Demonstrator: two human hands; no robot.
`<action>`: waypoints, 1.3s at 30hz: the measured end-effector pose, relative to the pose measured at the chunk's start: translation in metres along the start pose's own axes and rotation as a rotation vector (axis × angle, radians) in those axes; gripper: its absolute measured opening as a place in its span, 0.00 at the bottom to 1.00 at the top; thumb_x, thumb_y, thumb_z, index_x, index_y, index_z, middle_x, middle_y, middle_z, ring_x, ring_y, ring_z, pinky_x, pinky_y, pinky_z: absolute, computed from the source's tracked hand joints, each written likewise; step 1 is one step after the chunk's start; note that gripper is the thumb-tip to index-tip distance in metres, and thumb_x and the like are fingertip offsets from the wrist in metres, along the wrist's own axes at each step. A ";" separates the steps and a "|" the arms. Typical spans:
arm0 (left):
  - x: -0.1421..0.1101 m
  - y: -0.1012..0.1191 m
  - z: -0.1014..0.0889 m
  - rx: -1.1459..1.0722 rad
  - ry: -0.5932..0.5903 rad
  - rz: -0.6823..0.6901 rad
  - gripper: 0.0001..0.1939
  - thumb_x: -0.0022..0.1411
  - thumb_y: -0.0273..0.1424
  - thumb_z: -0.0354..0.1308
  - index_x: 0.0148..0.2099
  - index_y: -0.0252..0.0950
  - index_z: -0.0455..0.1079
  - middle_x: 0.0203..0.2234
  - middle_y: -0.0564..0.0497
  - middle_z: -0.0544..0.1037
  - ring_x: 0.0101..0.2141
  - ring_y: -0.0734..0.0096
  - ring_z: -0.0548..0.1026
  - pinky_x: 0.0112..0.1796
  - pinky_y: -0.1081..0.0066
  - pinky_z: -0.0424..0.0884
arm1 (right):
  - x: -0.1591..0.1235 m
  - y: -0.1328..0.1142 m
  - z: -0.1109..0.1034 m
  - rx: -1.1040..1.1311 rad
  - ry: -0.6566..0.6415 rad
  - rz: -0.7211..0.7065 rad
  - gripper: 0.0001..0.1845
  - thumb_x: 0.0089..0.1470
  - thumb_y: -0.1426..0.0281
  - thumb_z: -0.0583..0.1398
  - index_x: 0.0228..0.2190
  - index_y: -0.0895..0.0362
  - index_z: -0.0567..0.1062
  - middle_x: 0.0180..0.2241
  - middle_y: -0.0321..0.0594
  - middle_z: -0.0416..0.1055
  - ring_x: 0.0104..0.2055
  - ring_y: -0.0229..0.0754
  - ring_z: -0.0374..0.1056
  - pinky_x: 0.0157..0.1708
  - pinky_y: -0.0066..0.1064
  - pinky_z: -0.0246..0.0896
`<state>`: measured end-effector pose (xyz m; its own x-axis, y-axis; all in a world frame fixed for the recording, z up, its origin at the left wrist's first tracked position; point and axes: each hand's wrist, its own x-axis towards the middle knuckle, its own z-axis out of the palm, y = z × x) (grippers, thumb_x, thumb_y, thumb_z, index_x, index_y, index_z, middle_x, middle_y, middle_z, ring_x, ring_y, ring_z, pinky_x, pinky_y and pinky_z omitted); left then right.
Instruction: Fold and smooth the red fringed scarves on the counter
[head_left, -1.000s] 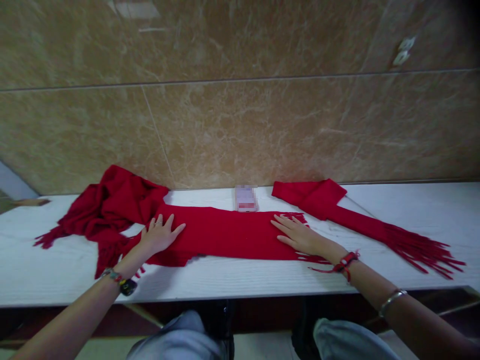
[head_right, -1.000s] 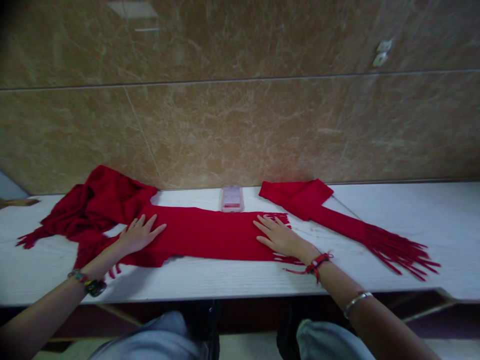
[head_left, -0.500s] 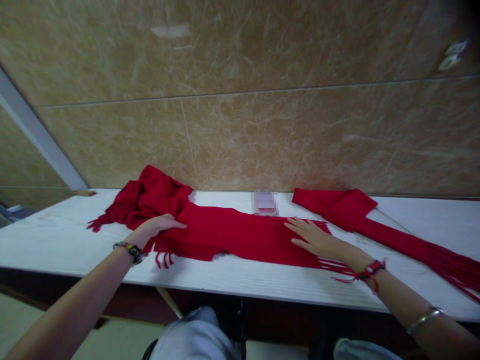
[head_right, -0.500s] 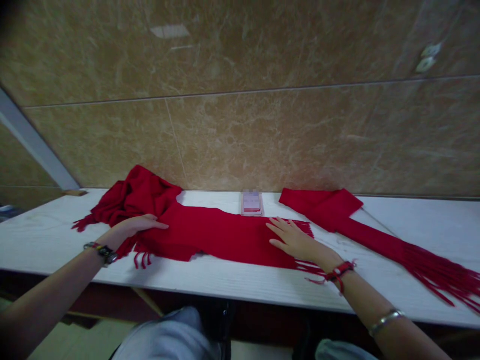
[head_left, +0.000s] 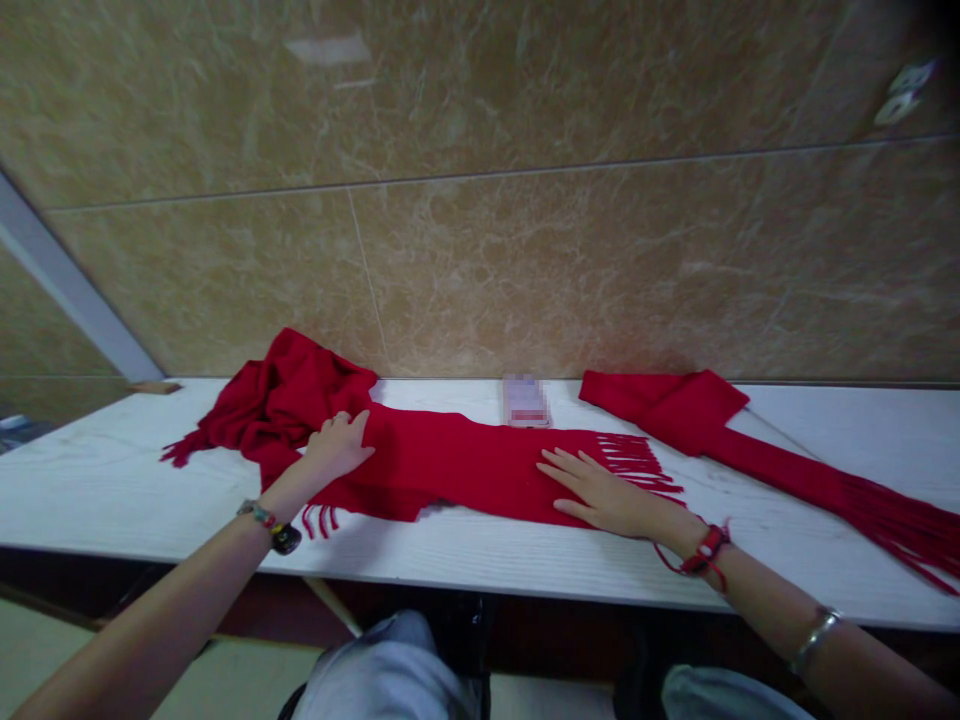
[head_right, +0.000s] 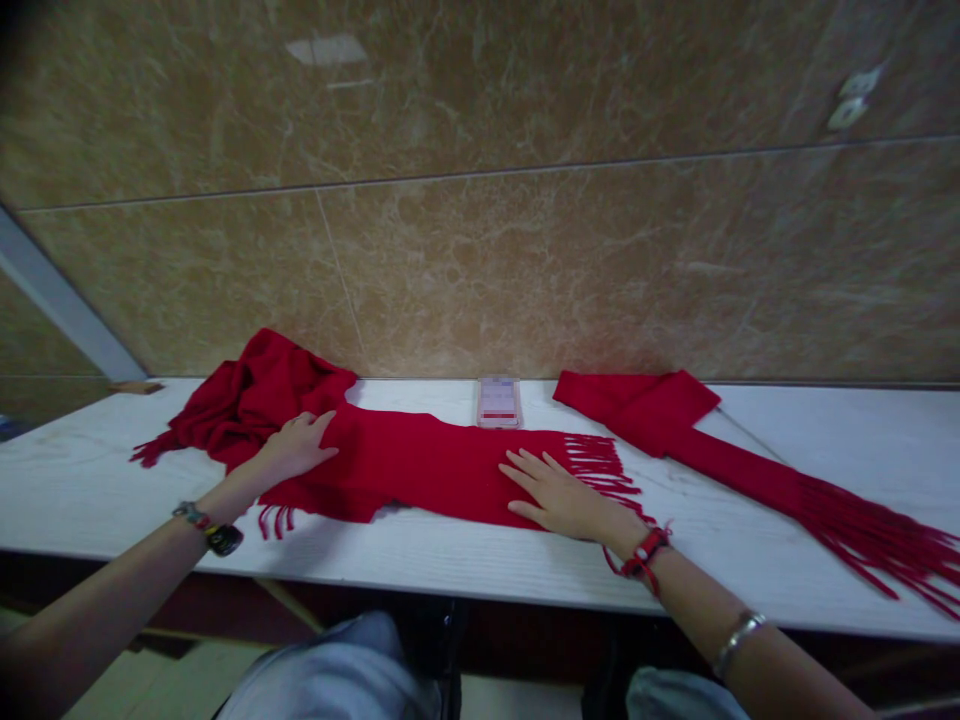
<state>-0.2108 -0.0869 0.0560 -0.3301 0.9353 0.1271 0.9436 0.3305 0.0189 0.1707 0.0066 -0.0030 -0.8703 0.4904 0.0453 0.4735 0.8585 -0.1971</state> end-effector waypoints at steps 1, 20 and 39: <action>-0.003 0.008 0.000 0.055 0.005 0.073 0.31 0.54 0.40 0.51 0.58 0.33 0.55 0.53 0.33 0.61 0.52 0.46 0.61 0.46 0.53 0.61 | -0.002 -0.002 -0.003 0.008 -0.006 -0.002 0.31 0.56 0.53 0.44 0.58 0.52 0.50 0.60 0.42 0.45 0.62 0.47 0.37 0.58 0.48 0.36; -0.041 0.095 0.026 0.209 -0.064 0.804 0.21 0.56 0.26 0.51 0.53 0.37 0.64 0.49 0.45 0.69 0.53 0.57 0.62 0.50 0.58 0.59 | -0.040 0.009 0.004 -0.335 0.250 -0.282 0.21 0.50 0.84 0.49 0.44 0.63 0.70 0.43 0.48 0.71 0.44 0.41 0.68 0.44 0.32 0.65; -0.039 0.036 0.030 0.294 0.059 0.469 0.27 0.55 0.31 0.51 0.58 0.41 0.57 0.56 0.47 0.60 0.55 0.53 0.58 0.50 0.54 0.57 | -0.048 0.002 0.007 -0.299 0.251 -0.198 0.22 0.52 0.83 0.48 0.48 0.63 0.68 0.49 0.49 0.66 0.51 0.42 0.62 0.49 0.34 0.61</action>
<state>-0.1645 -0.1082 0.0221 0.1337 0.9848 0.1110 0.9399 -0.0905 -0.3294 0.2127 -0.0163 -0.0125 -0.9058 0.3013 0.2979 0.3512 0.9273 0.1299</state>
